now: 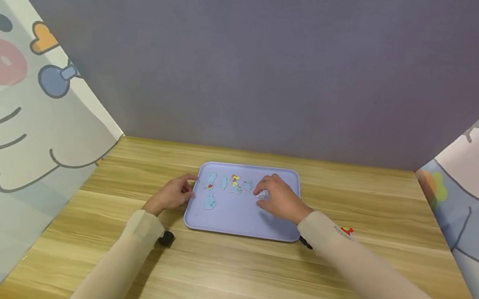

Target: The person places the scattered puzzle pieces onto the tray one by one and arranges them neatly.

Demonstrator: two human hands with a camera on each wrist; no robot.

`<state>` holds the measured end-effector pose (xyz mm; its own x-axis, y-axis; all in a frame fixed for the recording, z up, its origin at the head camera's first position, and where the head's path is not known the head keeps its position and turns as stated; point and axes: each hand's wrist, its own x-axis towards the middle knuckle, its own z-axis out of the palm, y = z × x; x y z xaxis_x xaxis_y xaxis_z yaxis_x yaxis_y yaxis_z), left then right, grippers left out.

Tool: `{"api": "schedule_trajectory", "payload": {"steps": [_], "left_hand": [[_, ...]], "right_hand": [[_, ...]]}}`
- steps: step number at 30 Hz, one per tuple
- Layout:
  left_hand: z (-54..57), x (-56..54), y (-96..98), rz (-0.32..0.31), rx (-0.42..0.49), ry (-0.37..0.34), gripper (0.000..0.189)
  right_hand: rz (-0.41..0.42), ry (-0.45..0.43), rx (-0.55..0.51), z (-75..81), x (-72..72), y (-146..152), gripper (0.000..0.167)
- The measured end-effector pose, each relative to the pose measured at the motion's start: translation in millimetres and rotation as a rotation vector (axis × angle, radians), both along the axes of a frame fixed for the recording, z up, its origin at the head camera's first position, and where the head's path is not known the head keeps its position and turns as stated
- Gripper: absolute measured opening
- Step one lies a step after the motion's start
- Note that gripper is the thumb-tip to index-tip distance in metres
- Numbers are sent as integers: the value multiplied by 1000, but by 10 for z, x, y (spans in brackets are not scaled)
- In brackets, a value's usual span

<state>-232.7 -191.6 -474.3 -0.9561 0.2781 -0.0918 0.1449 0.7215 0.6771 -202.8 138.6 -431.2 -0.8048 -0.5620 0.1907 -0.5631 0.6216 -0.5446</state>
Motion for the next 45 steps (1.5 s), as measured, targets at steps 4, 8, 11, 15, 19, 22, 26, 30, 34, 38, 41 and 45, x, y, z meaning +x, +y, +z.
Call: {"api": "schedule_trajectory", "payload": {"steps": [4, 8, 11, 15, 19, 22, 26, 30, 34, 38, 41, 45], "left_hand": [[-5, 8, 6, 5, -1, -4, 47], [-3, 6, 11, 0, -1, -2, 47], [4, 5, 11, 1, 1, 1, 48], [14, 8, 12, 6, -3, 2, 48], [20, 6, 5, 5, -7, -2, 48], [21, 3, 1, 4, -6, -2, 48], [17, -1, -1, 4, -3, -5, 48], [8, -2, -1, 5, 0, -9, 49], [5, 1, 2, 5, 0, -6, 49], [10, 6, 3, 6, -7, -7, 49], [8, 3, 2, 8, -10, -11, 49], [2, -1, -1, 8, -10, -13, 49]], "right_hand": [[-13, 19, -16, -11, 38, 109, 19], [-28, 41, -23, -23, 67, 202, 21], [-37, 48, -23, -31, 85, 268, 22], [-54, 50, -30, -34, 118, 391, 21], [-89, 73, -42, -40, 165, 583, 21], [-129, 101, -48, -44, 217, 755, 22], [-177, 145, -39, -77, 289, 1001, 23], [-199, 158, -4, -110, 378, 1224, 24], [-218, 104, 52, -102, 450, 1384, 27], [-237, 15, 99, -86, 495, 1481, 29], [-236, -21, 116, -95, 520, 1543, 31], [-198, 20, 134, -138, 533, 1628, 35]]}}
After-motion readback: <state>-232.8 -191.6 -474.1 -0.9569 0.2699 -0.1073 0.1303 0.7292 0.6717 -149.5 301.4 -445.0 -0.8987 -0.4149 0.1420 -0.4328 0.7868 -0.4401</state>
